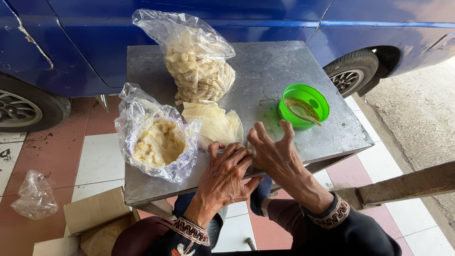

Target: The person places a square of dough on a metal surface, adds a small amount of filling from a bowl using a wooden spoon, and folds the dough repeatedly to form a triangular pastry.

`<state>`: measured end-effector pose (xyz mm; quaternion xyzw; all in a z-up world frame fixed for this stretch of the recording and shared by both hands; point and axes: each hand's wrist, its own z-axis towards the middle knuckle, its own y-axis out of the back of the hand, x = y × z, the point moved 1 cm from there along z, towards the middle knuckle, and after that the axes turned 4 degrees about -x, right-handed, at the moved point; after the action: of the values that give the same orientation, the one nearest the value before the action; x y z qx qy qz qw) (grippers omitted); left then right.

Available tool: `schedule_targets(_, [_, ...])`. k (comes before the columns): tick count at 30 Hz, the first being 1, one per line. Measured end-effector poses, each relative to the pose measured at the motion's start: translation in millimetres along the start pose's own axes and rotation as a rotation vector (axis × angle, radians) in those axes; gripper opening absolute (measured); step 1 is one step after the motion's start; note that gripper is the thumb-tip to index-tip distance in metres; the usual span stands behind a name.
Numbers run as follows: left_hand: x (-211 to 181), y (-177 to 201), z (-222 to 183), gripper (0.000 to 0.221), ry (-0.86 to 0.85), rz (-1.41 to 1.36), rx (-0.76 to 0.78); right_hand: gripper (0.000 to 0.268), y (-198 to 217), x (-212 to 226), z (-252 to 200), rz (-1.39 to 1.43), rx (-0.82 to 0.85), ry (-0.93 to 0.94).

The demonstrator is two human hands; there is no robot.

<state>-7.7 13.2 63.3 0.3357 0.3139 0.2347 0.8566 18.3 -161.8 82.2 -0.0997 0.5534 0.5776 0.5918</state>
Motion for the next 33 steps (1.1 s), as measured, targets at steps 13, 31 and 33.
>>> schedule_targets(13, [-1.8,-2.2,-1.6,0.046,-0.009,0.007,-0.012,0.032,3.3,-15.1,-11.4,0.507,-0.046,-0.199])
schedule_targets(31, [-6.6,4.0,1.7,0.040,-0.023,-0.002,-0.008,0.051,-2.8,-14.6,-9.1,0.635,-0.042,-0.258])
schedule_targets(33, [-5.7,4.4,1.3,0.038,-0.012,-0.007,0.000,0.055,-0.7,-14.7,-9.7,0.498,-0.075,-0.227])
